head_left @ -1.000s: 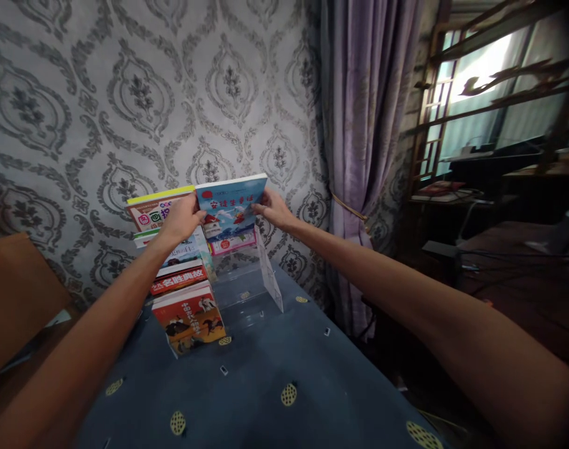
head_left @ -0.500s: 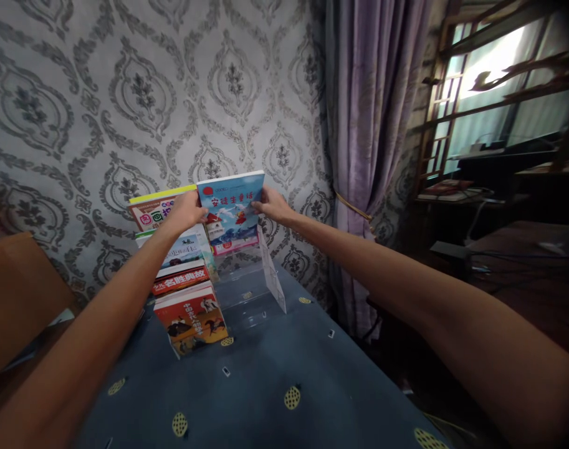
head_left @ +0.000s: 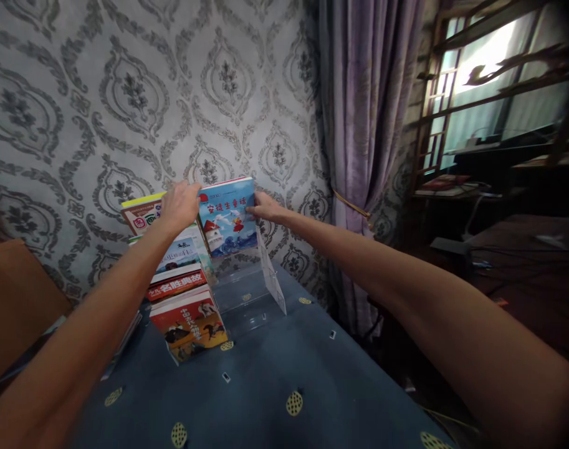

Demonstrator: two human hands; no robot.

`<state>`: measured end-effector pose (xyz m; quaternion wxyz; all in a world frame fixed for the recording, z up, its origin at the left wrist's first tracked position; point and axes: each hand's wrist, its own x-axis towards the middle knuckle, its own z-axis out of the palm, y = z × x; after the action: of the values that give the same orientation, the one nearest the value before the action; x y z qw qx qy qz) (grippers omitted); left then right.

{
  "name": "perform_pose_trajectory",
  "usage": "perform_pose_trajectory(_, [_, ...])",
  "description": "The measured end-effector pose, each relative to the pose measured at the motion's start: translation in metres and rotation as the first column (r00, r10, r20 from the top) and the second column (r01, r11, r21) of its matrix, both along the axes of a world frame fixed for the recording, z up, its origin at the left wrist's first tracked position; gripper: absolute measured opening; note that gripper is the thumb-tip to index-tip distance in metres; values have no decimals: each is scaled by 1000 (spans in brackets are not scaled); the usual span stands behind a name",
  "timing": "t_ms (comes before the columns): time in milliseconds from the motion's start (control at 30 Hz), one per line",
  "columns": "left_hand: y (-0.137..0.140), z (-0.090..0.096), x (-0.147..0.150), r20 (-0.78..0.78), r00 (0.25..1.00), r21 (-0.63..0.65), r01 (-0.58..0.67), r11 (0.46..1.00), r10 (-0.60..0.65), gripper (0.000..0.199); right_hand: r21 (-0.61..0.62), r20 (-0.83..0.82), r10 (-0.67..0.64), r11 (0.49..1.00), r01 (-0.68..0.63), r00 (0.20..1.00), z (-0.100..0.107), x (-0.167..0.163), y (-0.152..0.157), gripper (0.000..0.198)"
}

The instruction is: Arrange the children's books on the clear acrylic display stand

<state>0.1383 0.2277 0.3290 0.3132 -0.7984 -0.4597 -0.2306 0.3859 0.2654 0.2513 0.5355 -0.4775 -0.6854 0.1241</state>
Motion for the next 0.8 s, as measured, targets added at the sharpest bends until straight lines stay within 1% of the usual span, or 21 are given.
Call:
perform_pose_trajectory(67, [1,-2,0,-56,998,64,3,998,0,35,-12,60,-58,998,59,996,-2,0,-1,20])
perform_pose_trajectory(133, [1,-3,-2,-97,995,117,12,993,-1,37,4,102,-112,994,112,988,-4,1,-1,21])
perform_pose_trajectory(200, [4,-3,-5,-133,991,146,29,989,-10,39,40,125,-183,983,180,975,-4,2,-1,26])
perform_pose_trajectory(267, [10,-3,-8,-153,988,149,47,988,-24,41,74,132,-249,968,241,960,-6,1,0,35])
perform_pose_trajectory(333, [20,-2,-11,-139,990,117,47,992,-31,44,97,132,-290,956,278,948,-8,1,2,43])
perform_pose_trajectory(400, [32,0,-14,-99,995,58,36,998,-30,45,107,139,-302,951,289,943,-11,1,3,46])
perform_pose_trajectory(467, [43,4,-16,-77,997,-2,32,999,-32,43,107,153,-297,953,283,943,-14,1,5,44])
perform_pose_trajectory(633, [59,20,-20,-112,991,-96,67,993,-78,47,111,154,-293,954,278,944,-19,0,12,38])
perform_pose_trajectory(733, [61,24,-22,-101,986,-137,116,984,-130,39,108,135,-297,953,284,945,-22,0,17,35])
perform_pose_trajectory(800, [61,22,-22,-80,984,-129,149,980,-160,33,106,125,-298,952,286,946,-23,0,19,33])
